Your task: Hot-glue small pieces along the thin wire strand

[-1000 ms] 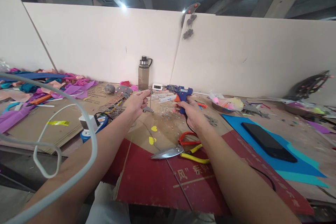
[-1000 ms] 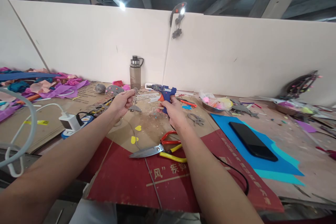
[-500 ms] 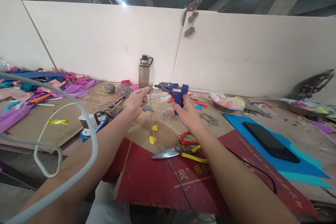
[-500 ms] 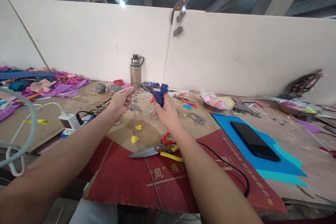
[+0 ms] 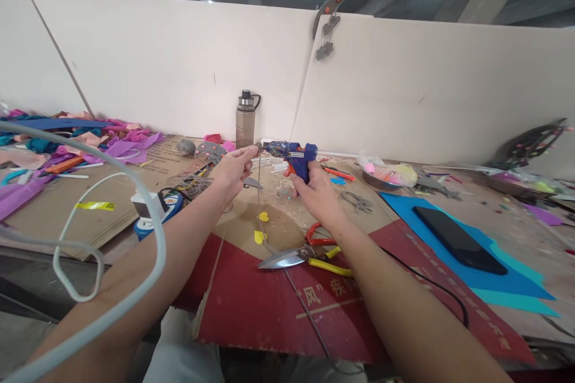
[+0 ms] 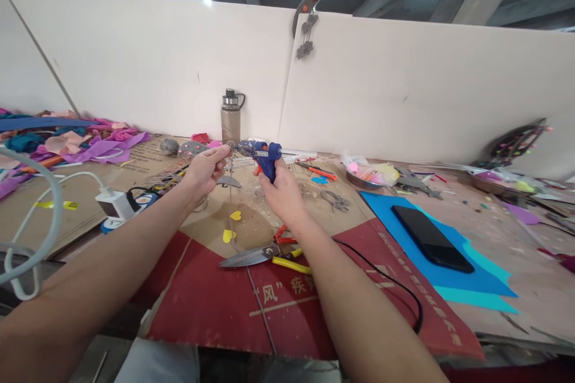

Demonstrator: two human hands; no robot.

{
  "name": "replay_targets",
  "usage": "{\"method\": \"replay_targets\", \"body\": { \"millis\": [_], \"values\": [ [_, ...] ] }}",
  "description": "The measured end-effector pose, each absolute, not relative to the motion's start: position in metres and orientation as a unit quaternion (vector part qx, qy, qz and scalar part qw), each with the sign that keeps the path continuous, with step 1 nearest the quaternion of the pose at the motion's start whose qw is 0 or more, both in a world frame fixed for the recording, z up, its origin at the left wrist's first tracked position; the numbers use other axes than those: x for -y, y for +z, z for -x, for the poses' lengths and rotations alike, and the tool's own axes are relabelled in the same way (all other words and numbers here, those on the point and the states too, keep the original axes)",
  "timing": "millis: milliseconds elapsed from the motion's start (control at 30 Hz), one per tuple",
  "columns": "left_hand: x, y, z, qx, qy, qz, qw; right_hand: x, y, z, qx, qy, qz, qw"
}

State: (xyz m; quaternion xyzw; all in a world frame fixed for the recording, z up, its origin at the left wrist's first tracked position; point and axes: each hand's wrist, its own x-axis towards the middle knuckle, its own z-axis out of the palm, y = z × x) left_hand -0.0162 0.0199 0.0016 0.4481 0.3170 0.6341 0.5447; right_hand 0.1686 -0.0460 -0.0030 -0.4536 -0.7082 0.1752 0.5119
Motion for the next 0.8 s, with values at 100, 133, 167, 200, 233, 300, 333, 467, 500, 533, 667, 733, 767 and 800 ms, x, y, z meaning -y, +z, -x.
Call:
{"method": "replay_targets", "body": {
  "millis": [100,133,167,200,233,300,333,467,500,533,667,733,767,800],
  "values": [
    [-0.0176,0.0031,0.015,-0.322,0.631,-0.453,0.542,0.0432,-0.0057,-0.169,0.715,0.165,0.436,0.521],
    [-0.0166,0.0038,0.0145,-0.323,0.63,-0.454,0.541,0.0427,-0.0063,-0.1691,0.716,0.163,0.434,0.523],
    [-0.0156,0.0044,0.014,-0.324,0.629,-0.456,0.541,0.0424,-0.0068,-0.1692,0.716,0.162,0.433,0.524],
    [-0.0146,0.0049,0.0134,-0.325,0.627,-0.457,0.541,0.0423,-0.0071,-0.1693,0.715,0.161,0.433,0.524],
    [-0.0137,0.0054,0.0129,-0.325,0.626,-0.457,0.542,0.0422,-0.0074,-0.1694,0.714,0.16,0.435,0.525],
    [-0.0127,0.006,0.0123,-0.324,0.626,-0.453,0.546,0.0421,-0.008,-0.1696,0.711,0.157,0.439,0.526],
    [-0.0127,0.006,0.0122,-0.323,0.627,-0.449,0.549,0.042,-0.0082,-0.1696,0.71,0.156,0.44,0.527],
    [-0.0143,0.0052,0.0128,-0.308,0.627,-0.44,0.564,0.0416,-0.0087,-0.1692,0.709,0.161,0.439,0.528],
    [-0.0147,0.0049,0.0129,-0.307,0.625,-0.438,0.569,0.0415,-0.0087,-0.169,0.71,0.165,0.437,0.527],
    [-0.0149,0.0047,0.013,-0.31,0.623,-0.435,0.572,0.0415,-0.0087,-0.1689,0.71,0.168,0.437,0.526],
    [-0.0144,0.0044,0.0125,-0.342,0.618,-0.426,0.565,0.0413,-0.0089,-0.1688,0.711,0.165,0.436,0.527],
    [-0.0136,0.0048,0.0118,-0.342,0.615,-0.426,0.569,0.0412,-0.0096,-0.1689,0.711,0.159,0.439,0.525],
    [-0.0132,0.0051,0.0115,-0.339,0.612,-0.425,0.574,0.0412,-0.01,-0.1689,0.712,0.156,0.441,0.524],
    [-0.0127,0.0056,0.0111,-0.336,0.609,-0.424,0.58,0.0412,-0.0103,-0.1689,0.712,0.153,0.444,0.522]
  ]
}}
